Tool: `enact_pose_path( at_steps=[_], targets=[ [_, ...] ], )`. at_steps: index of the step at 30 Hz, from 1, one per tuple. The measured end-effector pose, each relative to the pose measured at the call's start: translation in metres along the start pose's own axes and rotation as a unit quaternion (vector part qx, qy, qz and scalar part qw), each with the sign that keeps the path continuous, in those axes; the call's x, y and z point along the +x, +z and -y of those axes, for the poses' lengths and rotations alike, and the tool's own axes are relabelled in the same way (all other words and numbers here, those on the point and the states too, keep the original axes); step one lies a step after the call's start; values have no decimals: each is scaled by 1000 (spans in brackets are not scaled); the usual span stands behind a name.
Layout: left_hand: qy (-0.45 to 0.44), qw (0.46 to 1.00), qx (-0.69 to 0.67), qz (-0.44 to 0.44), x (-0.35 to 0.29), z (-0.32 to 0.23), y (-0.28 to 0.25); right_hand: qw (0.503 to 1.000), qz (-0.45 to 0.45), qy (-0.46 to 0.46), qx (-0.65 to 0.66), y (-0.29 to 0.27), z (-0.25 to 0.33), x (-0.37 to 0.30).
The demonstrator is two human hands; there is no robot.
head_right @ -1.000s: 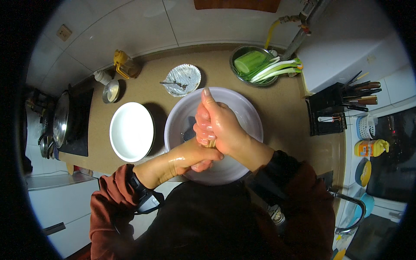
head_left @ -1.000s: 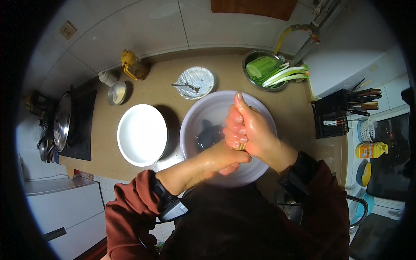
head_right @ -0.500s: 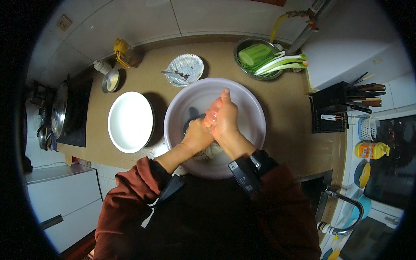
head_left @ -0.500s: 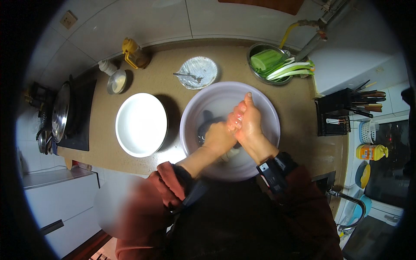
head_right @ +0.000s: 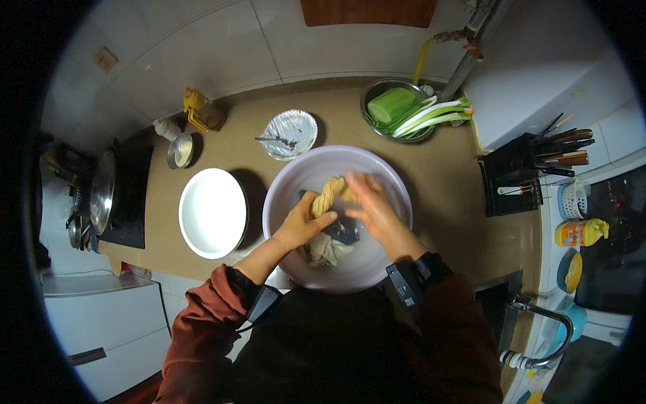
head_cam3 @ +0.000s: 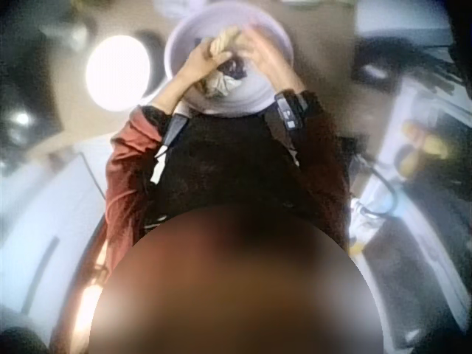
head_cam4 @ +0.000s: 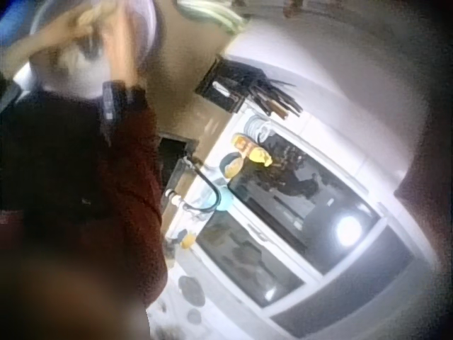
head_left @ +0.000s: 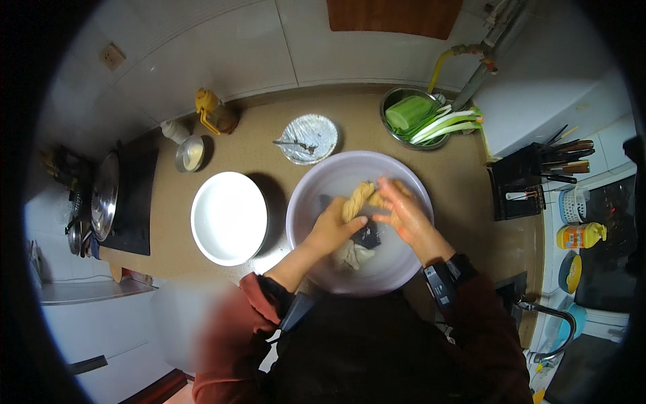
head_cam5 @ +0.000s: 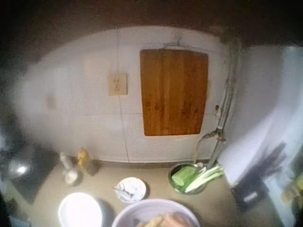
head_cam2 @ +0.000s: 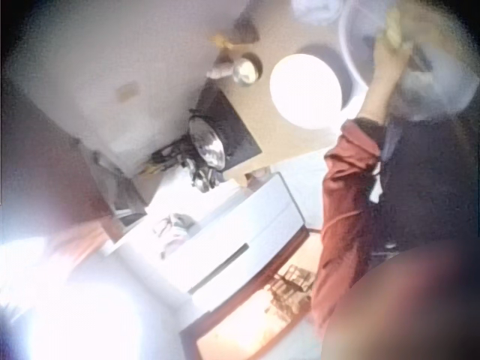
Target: The person washes several cloths in a basin of water, wrings them out, and places them on the counter. They then wipe the countertop and sink area with a blue cloth. The person also washes a white cloth and places it on the stove.
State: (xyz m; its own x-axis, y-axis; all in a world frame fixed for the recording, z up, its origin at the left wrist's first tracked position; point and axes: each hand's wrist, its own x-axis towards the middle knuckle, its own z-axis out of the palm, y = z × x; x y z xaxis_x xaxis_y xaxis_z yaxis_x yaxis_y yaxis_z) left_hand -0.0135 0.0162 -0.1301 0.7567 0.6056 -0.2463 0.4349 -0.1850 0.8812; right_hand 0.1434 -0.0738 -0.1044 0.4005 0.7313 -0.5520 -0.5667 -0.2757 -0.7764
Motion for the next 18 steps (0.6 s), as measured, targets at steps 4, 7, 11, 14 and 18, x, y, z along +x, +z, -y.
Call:
enact_pose_path(
  at_steps=[4, 7, 11, 14, 18],
  targets=[
    [-48, 981, -184, 35, -3, -15, -12, 994, 105, 28, 1, -6, -5, 0],
    [-89, 918, -387, 18, -12, -34, -30, 982, 140, -65, 106, -11, -7, -2],
    [-116, 836, -534, 41, -29, -48, -57, 934, 215, -83, 273, -15, -9, -29],
    [-81, 813, -573, 69, -44, -47, -67, 897, 269, -122, 330, -5, -23, -71],
    [-70, 787, -580, 199, -78, -34, -61, 931, 191, -145, 276, 16, -67, -140]
  ],
)
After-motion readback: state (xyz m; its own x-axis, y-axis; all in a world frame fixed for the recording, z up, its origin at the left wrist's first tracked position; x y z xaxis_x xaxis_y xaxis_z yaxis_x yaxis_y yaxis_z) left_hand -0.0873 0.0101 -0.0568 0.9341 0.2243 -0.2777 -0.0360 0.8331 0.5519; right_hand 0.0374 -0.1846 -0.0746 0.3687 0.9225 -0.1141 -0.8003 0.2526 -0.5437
